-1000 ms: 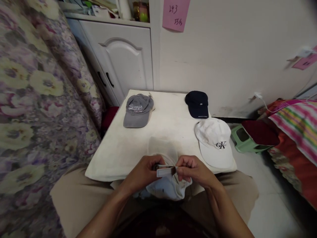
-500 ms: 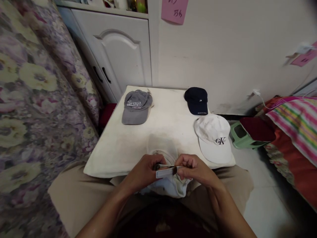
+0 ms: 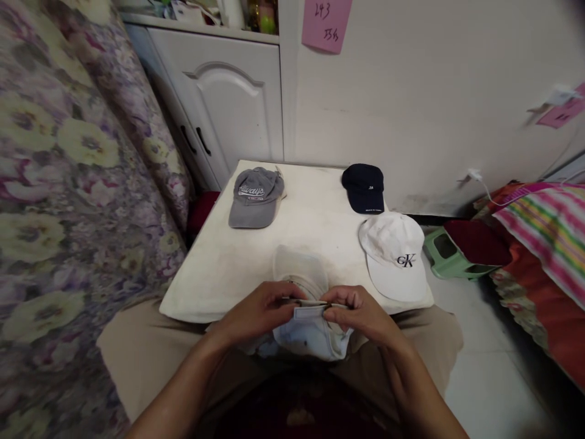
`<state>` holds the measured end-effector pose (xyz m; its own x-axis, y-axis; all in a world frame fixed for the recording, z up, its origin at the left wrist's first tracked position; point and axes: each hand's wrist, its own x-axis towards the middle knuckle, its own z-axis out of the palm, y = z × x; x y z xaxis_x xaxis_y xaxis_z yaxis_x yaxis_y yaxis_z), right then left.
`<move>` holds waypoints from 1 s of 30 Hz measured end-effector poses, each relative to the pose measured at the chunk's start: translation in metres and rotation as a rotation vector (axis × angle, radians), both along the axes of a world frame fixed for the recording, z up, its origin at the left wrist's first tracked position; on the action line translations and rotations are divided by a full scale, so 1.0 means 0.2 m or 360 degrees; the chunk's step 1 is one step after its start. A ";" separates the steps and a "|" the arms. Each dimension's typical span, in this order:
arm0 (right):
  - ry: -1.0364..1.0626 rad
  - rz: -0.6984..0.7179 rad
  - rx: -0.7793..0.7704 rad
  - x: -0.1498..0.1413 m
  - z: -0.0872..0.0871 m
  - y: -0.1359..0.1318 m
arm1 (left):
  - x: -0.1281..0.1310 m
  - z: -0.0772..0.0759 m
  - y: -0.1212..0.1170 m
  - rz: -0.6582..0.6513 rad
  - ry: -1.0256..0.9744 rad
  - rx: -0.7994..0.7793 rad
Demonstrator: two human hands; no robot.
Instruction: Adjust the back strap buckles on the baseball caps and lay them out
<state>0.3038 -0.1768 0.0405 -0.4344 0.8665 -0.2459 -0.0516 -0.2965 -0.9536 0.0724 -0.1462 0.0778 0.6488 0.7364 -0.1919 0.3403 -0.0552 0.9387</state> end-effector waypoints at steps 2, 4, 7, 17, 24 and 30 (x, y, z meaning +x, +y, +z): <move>-0.0018 -0.0007 -0.0010 0.00 0.00 0.00 | -0.03 0.00 0.01 -0.0004 -0.0015 0.0021; -0.0039 -0.0018 -0.0015 0.00 -0.01 0.01 | -0.04 -0.01 0.01 -0.0009 -0.0023 0.0036; -0.0060 -0.0029 -0.0013 0.00 -0.01 0.01 | -0.06 -0.03 0.02 -0.0014 -0.0044 0.0048; -0.0073 -0.0008 0.0017 0.01 -0.04 0.02 | -0.04 -0.02 0.00 0.0015 -0.0030 0.0119; -0.0072 0.0012 0.0056 0.01 -0.03 0.01 | 0.00 -0.01 -0.03 0.0008 0.0087 0.0092; 0.0027 0.0078 0.0116 0.01 -0.02 0.00 | 0.11 0.00 -0.09 0.0157 0.0410 0.0549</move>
